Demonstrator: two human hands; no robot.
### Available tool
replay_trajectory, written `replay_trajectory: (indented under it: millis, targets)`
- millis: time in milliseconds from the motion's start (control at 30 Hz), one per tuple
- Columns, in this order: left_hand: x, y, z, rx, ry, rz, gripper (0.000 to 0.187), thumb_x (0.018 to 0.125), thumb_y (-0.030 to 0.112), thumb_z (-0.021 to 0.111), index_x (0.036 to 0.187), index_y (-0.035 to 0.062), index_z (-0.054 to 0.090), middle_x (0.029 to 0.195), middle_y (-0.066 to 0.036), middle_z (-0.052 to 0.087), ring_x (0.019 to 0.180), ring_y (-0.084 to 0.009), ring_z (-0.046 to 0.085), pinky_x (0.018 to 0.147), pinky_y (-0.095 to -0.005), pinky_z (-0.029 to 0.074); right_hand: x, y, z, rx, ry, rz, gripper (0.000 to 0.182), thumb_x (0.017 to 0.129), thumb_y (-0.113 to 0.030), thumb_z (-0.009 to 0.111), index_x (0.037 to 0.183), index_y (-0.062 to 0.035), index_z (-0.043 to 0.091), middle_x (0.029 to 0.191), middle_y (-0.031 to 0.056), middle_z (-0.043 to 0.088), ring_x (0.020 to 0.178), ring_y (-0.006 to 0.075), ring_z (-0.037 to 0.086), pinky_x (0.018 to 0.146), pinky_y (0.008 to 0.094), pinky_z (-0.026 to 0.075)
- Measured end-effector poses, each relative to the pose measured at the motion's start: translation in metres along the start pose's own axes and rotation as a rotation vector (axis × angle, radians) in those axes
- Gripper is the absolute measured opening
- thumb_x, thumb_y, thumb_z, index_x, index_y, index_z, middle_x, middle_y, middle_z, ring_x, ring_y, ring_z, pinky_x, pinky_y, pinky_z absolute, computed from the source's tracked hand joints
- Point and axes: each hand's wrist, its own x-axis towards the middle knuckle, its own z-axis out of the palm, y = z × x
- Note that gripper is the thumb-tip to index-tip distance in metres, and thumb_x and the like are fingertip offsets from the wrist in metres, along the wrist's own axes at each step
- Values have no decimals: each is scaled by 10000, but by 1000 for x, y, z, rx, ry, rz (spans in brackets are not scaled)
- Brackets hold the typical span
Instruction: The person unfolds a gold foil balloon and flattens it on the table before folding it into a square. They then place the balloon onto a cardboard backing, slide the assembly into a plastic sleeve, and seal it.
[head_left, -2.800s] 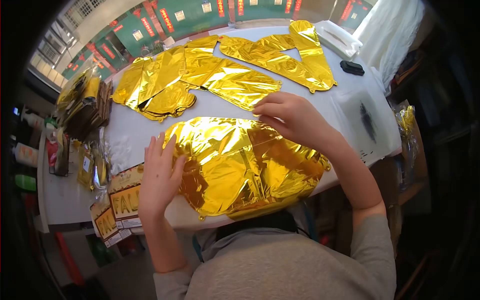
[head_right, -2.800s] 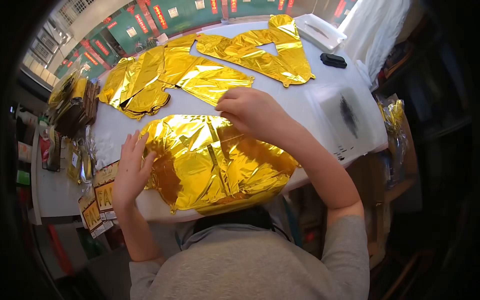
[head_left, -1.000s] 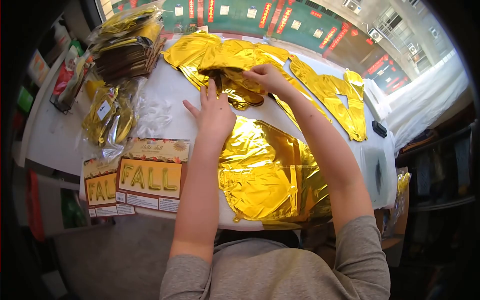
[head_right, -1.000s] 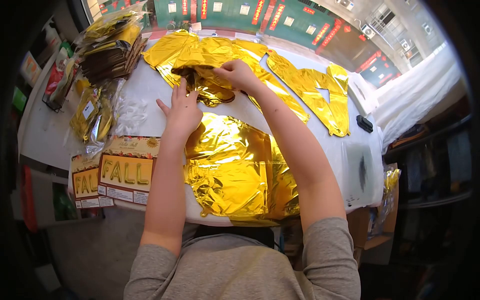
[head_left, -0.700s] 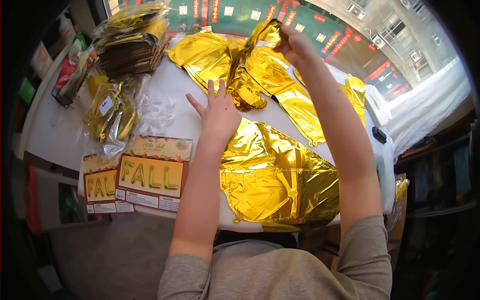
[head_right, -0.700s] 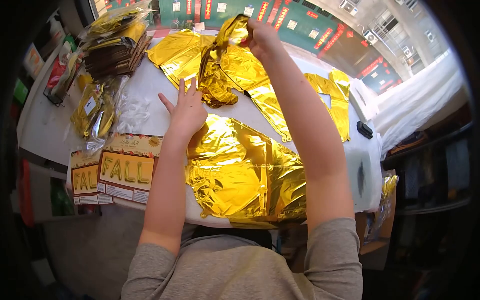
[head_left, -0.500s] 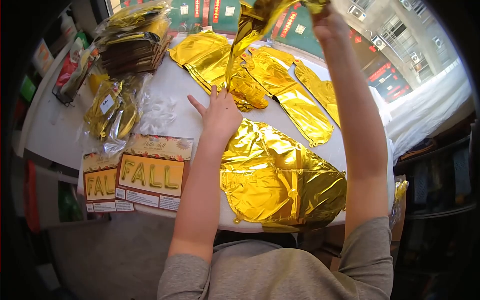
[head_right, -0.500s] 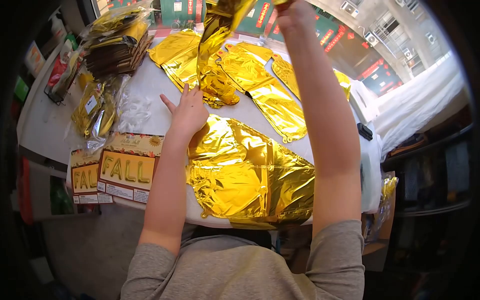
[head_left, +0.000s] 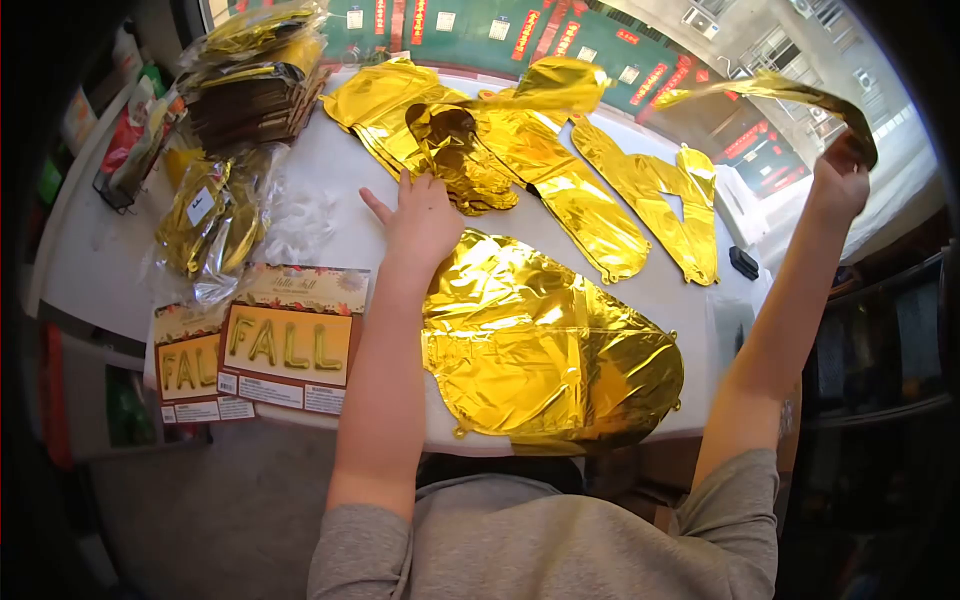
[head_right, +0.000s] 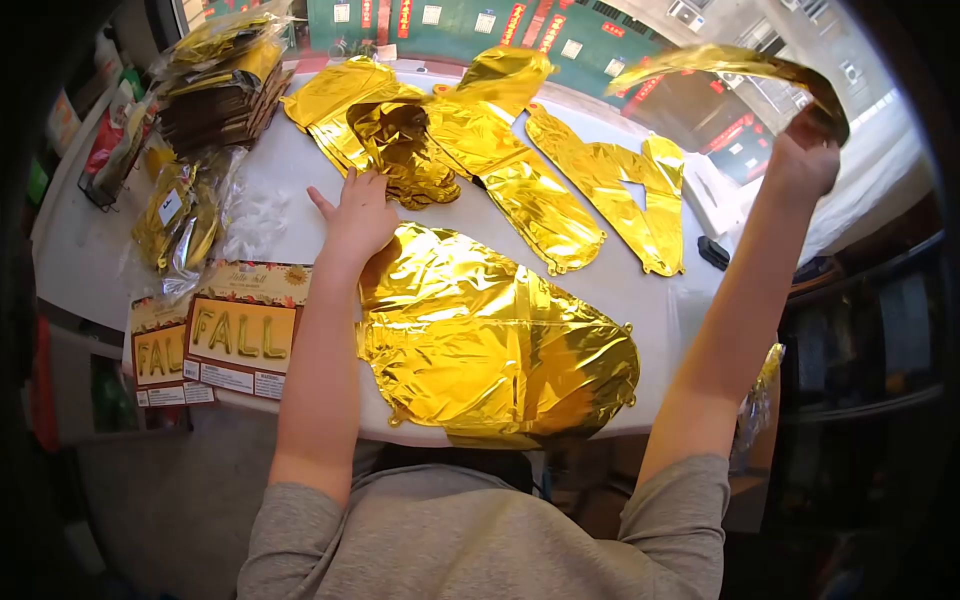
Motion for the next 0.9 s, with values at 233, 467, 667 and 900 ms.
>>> replay_trajectory:
  millis: [233, 467, 667, 900]
  targets:
    - [8, -4, 2, -41, 6, -39, 490, 906, 187, 599, 1376, 51, 628, 1540, -231, 470, 1551, -451, 283, 1226, -769, 90, -167, -2, 17, -1274, 27, -359, 380, 1060, -251, 620, 1292, 46, 673, 1186, 132, 707, 1024, 220, 677, 905, 326, 532]
    - [10, -11, -13, -99, 145, -92, 466, 902, 188, 615, 1329, 4, 648, 1476, -313, 492, 1458, -462, 391, 1223, -662, 261, -239, -30, 36, -1755, -622, -643, 139, 1028, -1, 663, 1141, 15, 744, 1175, 140, 788, 985, 122, 731, 721, 218, 541]
    - [-56, 43, -45, -302, 263, 567, 759, 889, 460, 804, 1472, 32, 573, 1493, -271, 518, 1452, -444, 413, 1219, -594, 302, -246, -45, 71, -1721, -676, -498, 120, 1012, -6, 687, 1112, 1, 755, 1184, 115, 791, 931, 107, 739, 626, 179, 479]
    - [-167, 122, -60, -316, 108, 770, 745, 882, 245, 811, 1541, 121, 485, 1371, -154, 644, 1372, -363, 569, 1226, -658, 279, -267, -64, 97, -1735, -897, -591, 118, 963, 59, 700, 1069, 34, 746, 1160, 174, 783, 1178, 317, 743, 850, 318, 609]
